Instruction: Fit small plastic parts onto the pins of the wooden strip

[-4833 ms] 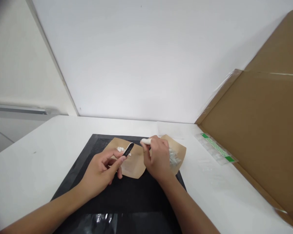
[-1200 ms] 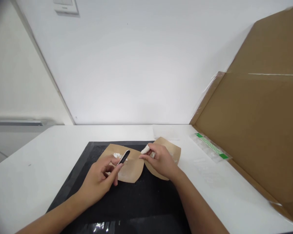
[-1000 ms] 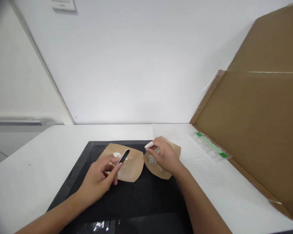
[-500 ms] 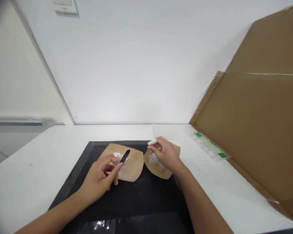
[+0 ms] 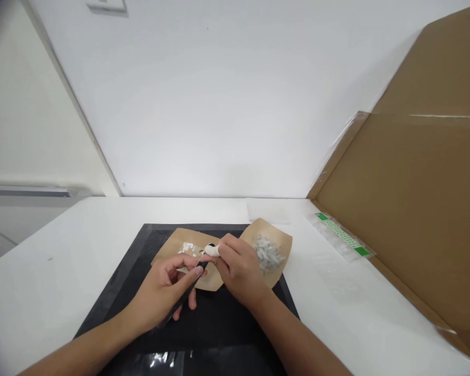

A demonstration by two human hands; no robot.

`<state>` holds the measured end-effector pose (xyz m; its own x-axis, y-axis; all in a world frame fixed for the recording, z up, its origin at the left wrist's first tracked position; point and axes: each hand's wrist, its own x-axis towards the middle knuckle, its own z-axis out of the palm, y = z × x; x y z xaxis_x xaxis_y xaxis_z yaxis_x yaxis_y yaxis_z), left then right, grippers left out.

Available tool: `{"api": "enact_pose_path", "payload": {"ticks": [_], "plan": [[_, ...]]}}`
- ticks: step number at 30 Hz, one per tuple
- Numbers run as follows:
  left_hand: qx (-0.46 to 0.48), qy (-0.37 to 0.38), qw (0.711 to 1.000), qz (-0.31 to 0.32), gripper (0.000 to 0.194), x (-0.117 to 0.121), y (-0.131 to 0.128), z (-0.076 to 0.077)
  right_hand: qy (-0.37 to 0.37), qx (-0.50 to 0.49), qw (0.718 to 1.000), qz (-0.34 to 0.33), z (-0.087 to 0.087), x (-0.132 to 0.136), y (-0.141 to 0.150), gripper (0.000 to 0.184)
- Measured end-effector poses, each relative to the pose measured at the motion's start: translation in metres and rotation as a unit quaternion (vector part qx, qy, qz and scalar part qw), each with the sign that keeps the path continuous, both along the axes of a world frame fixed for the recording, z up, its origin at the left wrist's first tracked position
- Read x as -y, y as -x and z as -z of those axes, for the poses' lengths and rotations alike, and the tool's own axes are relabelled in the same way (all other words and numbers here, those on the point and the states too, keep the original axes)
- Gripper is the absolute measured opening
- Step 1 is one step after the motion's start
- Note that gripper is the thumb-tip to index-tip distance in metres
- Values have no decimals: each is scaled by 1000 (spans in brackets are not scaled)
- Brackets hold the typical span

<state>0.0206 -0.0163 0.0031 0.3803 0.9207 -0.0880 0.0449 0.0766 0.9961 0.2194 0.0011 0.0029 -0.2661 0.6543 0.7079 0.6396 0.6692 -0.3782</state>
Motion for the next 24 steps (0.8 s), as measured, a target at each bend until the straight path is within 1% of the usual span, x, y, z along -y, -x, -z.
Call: {"api": "enact_pose_path", "payload": {"ticks": [4,8,11,14,17,21,24], "plan": [[17,17,1000,-5,49,0,-1,-4,-6,39,999,-9,-2,-1,-4,28],[10,19,1000,-8,49,-1,-1,-5,-18,38,999,-19,-6,-1,-6,30],[7,15,1000,-11,48,-1,0,-3,-35,37,998,-29,-7,0,-6,27],[0,6,1000,-20,48,-2,1,0,-34,29,999,-20,-6,1,-6,23],[-7,3,1000,-23,48,-3,2,2,-31,44,998,-14,-5,3,-6,23],[-11,4,1000,-21,48,-3,4,2,-25,64,998,2,-3,3,-4,21],[-9,7,1000,-24,48,-3,4,0,-27,58,998,13,0,4,-1,17]]}}
